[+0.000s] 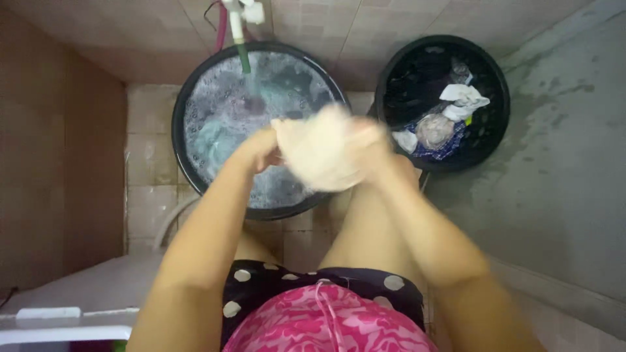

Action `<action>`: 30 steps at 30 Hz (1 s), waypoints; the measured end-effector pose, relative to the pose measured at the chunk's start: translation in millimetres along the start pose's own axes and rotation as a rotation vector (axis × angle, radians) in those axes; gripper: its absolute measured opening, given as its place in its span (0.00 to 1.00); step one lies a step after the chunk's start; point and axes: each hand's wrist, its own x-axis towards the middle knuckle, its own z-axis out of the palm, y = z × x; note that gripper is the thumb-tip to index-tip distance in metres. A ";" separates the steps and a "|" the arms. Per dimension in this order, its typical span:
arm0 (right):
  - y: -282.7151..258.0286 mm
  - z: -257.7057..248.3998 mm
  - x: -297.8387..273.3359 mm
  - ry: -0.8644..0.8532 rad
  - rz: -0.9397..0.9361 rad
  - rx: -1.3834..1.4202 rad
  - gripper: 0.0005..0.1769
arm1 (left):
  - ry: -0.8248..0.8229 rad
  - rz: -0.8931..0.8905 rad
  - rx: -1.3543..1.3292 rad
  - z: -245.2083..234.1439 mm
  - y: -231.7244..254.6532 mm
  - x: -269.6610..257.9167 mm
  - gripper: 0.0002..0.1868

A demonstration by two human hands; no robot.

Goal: Washing and rinsing clothes by hand in buckets and a small washing machine.

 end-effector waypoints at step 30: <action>83.6 125.1 50.0 -0.202 0.184 -0.723 0.32 | 0.471 -0.007 -0.274 -43.9 -173.4 25.5 0.30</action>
